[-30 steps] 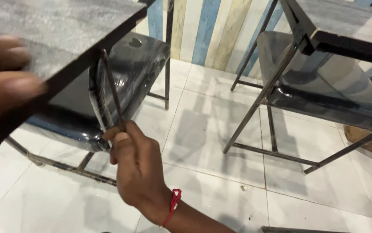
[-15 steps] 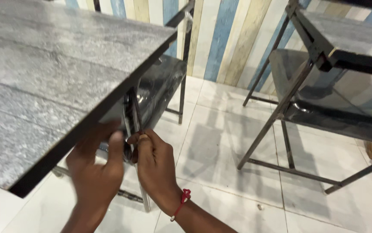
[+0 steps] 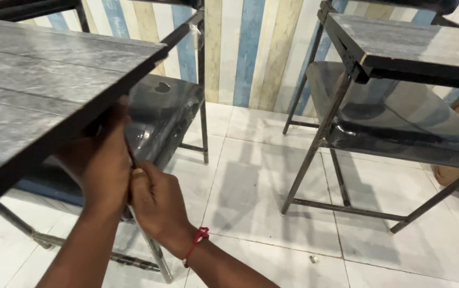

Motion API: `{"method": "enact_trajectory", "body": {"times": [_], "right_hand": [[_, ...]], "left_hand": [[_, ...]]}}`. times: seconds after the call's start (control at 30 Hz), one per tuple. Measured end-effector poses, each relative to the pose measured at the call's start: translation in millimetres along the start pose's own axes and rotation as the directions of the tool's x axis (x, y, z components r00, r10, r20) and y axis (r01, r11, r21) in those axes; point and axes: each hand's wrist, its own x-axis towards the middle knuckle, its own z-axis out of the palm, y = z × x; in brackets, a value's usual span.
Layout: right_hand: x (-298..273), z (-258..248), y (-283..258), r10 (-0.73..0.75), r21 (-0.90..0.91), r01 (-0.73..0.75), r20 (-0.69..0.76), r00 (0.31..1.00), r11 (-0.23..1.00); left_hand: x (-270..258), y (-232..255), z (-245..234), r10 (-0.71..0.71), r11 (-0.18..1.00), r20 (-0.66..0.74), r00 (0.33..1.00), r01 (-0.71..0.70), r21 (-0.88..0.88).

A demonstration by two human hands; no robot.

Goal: The person uses a screwdriver to attach a plastic-wrapped chair back to a metal frame, then places a gray tabletop onto the frame and secures it with screws. The person works on one chair at a time in a room with multiple similar chairs.

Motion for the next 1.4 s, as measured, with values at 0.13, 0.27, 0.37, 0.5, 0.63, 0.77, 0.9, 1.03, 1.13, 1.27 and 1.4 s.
{"method": "enact_trajectory", "body": {"times": [0.13, 0.27, 0.37, 0.5, 0.63, 0.77, 0.9, 1.03, 1.13, 1.27, 1.4], "right_hand": [[6, -8, 5, 0.021, -0.222, -0.027, -0.031, 0.999, 0.975], [12, -17, 13, -0.081, -0.223, 0.074, -0.021, 0.997, 0.972], [14, -21, 23, -0.066, -0.114, 0.066, 0.003, 0.998, 0.991], [16, -28, 44, 0.085, 0.068, -0.095, 0.142, 0.986, 0.993], [17, -35, 65, 0.193, 0.243, -0.272, 0.303, 0.933, 0.931], [13, -37, 74, -0.029, 0.218, -0.011, 0.18, 0.983, 0.976], [12, -38, 75, -0.088, 0.158, 0.064, 0.146, 0.985, 0.985], [19, -43, 76, -0.222, -0.103, 0.227, 0.056, 0.973, 0.968], [19, -44, 79, -0.222, -0.131, 0.227, 0.051, 0.974, 0.965], [16, -47, 87, -0.325, -0.206, 0.339, 0.098, 0.941, 0.918], [14, -43, 91, -0.354, -0.149, 0.358, 0.057, 0.934, 0.922]], "left_hand": [[-3, 5, 9, 0.075, 0.997, -0.066, 0.995, -0.073, 0.039], [-4, 2, 11, 0.249, 0.966, -0.046, 0.968, -0.244, 0.083], [-4, -5, 12, 0.359, 0.923, -0.027, 0.933, -0.351, 0.161], [-7, -15, 15, 0.447, 0.868, -0.046, 0.893, -0.42, 0.266], [-9, -25, 19, 0.579, 0.778, -0.043, 0.815, -0.535, 0.33], [-11, -34, 23, 0.657, 0.676, -0.018, 0.754, -0.578, 0.457], [-11, -38, 26, 0.674, 0.656, -0.017, 0.739, -0.587, 0.475], [-12, -39, 28, 0.688, 0.642, -0.014, 0.725, -0.599, 0.478], [-11, -40, 29, 0.701, 0.617, 0.0, 0.713, -0.606, 0.502], [-9, -40, 31, 0.68, 0.654, -0.011, 0.733, -0.6, 0.46], [-8, -42, 31, 0.638, 0.697, -0.041, 0.769, -0.555, 0.454]]}}
